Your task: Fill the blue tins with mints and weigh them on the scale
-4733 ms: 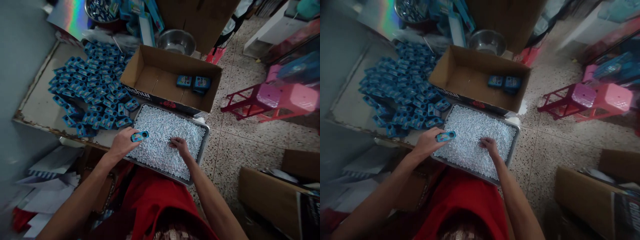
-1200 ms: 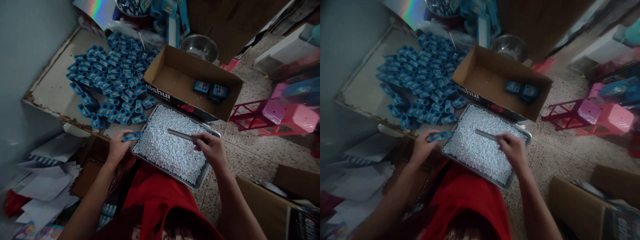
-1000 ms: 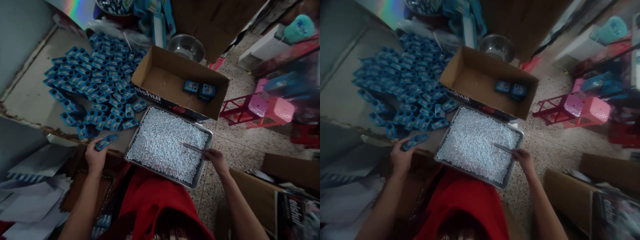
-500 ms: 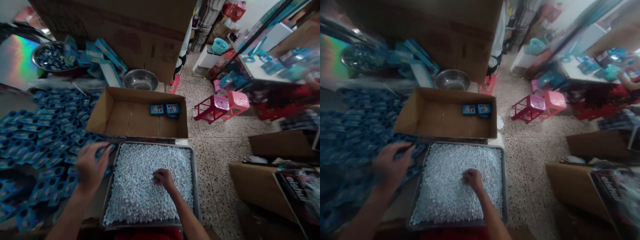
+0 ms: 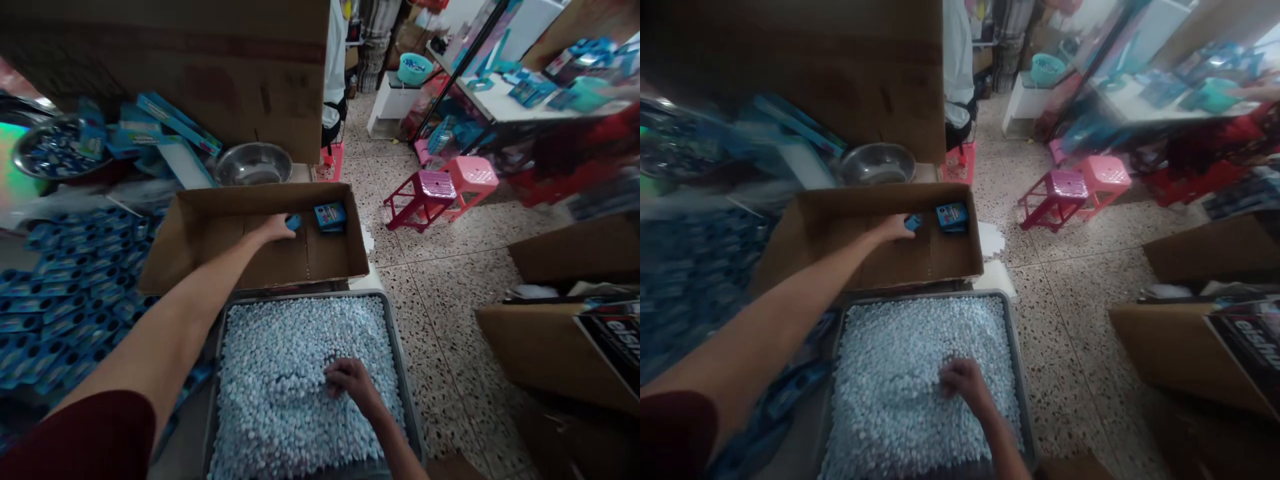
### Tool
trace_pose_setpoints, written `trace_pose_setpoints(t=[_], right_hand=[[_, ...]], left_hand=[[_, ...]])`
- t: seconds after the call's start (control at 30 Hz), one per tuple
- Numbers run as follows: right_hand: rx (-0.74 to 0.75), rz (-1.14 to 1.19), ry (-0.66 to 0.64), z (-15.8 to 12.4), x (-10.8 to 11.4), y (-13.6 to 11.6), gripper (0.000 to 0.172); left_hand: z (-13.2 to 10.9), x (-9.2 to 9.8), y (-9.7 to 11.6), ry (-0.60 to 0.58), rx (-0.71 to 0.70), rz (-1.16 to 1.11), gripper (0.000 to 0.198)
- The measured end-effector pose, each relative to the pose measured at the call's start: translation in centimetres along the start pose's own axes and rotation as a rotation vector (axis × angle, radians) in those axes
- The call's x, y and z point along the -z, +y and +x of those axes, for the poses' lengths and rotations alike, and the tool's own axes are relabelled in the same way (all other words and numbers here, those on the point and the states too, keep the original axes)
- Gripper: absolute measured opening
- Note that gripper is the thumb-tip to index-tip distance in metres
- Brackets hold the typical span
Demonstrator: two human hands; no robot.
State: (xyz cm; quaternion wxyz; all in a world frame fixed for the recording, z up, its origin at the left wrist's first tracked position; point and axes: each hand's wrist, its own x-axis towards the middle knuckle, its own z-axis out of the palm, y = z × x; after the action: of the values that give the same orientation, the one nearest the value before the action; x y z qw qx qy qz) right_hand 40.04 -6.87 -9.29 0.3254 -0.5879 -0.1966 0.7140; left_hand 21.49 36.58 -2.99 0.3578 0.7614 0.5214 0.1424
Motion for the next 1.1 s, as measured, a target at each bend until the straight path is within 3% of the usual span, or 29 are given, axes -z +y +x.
trace_pose_setpoints(t=[0.1,0.2,0.3,0.4,0.53,0.67,0.87,1.0,1.1], right_hand=[[0.027,0.043,-0.009,-2.7,0.6,-2.7,0.052],[0.066,0.025,-0.046,-5.3,0.6,-6.6,0.046],[0.107,-0.022,-0.11,-7.5,0.2,-11.0,0.04],[0.124,-0.072,-0.168,-9.0,-0.6,-14.8,0.036],[0.093,-0.127,-0.212,-9.8,-1.7,-17.6,0.036],[0.092,-0.16,-0.217,-9.2,-2.2,-18.8,0.035],[0.119,-0.276,-0.245,-6.9,-3.0,-20.5,0.039],[0.201,-0.425,-0.231,-6.7,-4.2,-21.5,0.038],[0.335,-0.65,-0.181,-7.0,-5.5,-21.8,0.023]], left_hand=[[-8.5,4.7,0.7,0.089,-0.006,-0.103,0.062],[-19.8,7.4,3.0,0.219,0.018,-0.366,0.067],[-29.8,6.6,5.5,0.305,0.119,-0.586,0.072],[-35.8,3.1,6.5,0.375,0.205,-0.796,0.092],[-38.3,-2.3,5.4,0.364,0.255,-1.044,0.107],[-38.4,-5.5,4.3,0.425,0.203,-0.681,0.104],[-38.2,-7.1,3.7,0.62,-0.012,-0.087,0.106],[-38.0,-7.5,3.8,0.645,-0.111,0.003,0.09],[-38.0,-8.1,3.7,0.632,-0.074,-0.035,0.072]])
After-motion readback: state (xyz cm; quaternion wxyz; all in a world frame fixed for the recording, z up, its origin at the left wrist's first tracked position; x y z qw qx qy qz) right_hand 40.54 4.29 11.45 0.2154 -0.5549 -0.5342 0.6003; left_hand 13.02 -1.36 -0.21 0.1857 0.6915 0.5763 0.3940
